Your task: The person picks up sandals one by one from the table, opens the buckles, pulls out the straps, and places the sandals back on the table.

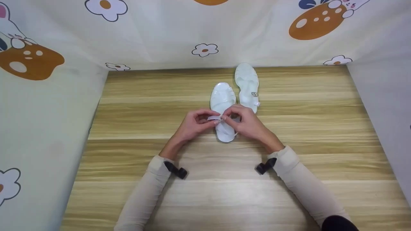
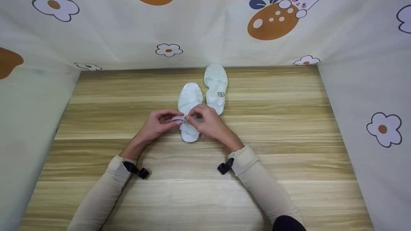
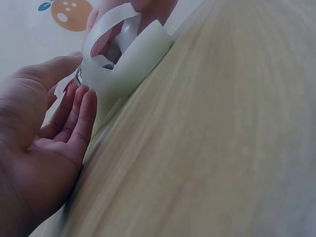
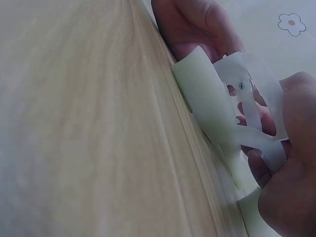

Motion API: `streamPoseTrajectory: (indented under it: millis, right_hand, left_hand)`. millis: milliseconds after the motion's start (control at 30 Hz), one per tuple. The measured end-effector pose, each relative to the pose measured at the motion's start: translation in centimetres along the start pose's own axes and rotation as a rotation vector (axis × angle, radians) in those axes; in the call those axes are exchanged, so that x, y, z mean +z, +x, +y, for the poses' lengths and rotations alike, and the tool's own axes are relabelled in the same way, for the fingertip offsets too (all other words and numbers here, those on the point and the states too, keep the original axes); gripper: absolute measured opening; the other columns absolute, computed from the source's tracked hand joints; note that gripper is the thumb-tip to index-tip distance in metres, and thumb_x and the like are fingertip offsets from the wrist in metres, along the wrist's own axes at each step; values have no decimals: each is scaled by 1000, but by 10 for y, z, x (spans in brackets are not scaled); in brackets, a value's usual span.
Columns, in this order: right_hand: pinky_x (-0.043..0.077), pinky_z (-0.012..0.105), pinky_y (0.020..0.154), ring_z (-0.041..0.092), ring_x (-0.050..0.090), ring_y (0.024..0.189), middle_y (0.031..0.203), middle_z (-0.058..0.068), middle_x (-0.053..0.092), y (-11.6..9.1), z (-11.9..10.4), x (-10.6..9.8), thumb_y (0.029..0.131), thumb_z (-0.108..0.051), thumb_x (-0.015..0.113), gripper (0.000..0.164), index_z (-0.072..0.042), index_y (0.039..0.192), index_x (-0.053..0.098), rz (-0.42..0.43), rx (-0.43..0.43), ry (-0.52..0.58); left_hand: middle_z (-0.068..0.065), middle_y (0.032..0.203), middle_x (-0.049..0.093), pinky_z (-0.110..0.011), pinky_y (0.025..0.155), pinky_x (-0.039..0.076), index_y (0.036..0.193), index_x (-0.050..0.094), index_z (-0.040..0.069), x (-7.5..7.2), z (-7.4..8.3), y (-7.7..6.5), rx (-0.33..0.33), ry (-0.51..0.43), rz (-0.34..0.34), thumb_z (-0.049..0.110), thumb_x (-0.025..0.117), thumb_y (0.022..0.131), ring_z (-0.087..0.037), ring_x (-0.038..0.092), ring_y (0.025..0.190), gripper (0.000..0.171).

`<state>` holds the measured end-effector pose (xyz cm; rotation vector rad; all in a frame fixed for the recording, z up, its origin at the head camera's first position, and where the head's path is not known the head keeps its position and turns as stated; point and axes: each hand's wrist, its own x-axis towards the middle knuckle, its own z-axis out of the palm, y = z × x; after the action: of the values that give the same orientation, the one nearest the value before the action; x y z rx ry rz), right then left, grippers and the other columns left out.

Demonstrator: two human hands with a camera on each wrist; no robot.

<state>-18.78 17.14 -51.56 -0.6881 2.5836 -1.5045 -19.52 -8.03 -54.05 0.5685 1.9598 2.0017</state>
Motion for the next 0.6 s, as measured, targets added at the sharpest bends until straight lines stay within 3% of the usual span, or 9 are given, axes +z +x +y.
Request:
streamPoseTrajectory:
  millis: [200, 400, 600]
  right_hand:
    - [51, 42, 111, 23, 66, 122, 122, 5, 76, 1, 0, -2, 107, -26, 69, 21, -10, 100, 82, -25, -31, -75]
    - [52, 39, 106, 19, 66, 119, 119, 0, 75, 1, 1, 1, 106, -29, 72, 18, -15, 97, 78, -16, -9, 10]
    - [51, 31, 99, 16, 66, 113, 115, -1, 75, -1, 1, 2, 101, -28, 79, 12, -16, 98, 77, 13, -13, 78]
  left_hand:
    - [-12, 120, 78, -33, 99, 64, 118, 79, 3, -1, 0, 1, 6, 1, 4, 10, 86, 94, -21, 75, 110, 26]
    - [-9, 122, 78, -31, 99, 63, 121, 80, 9, 0, -1, 1, 27, 59, 1, 14, 86, 95, -20, 73, 113, 28]
    - [-5, 119, 78, -31, 100, 62, 123, 83, 18, 2, -2, 1, 119, 156, -8, 20, 86, 95, -20, 71, 116, 27]
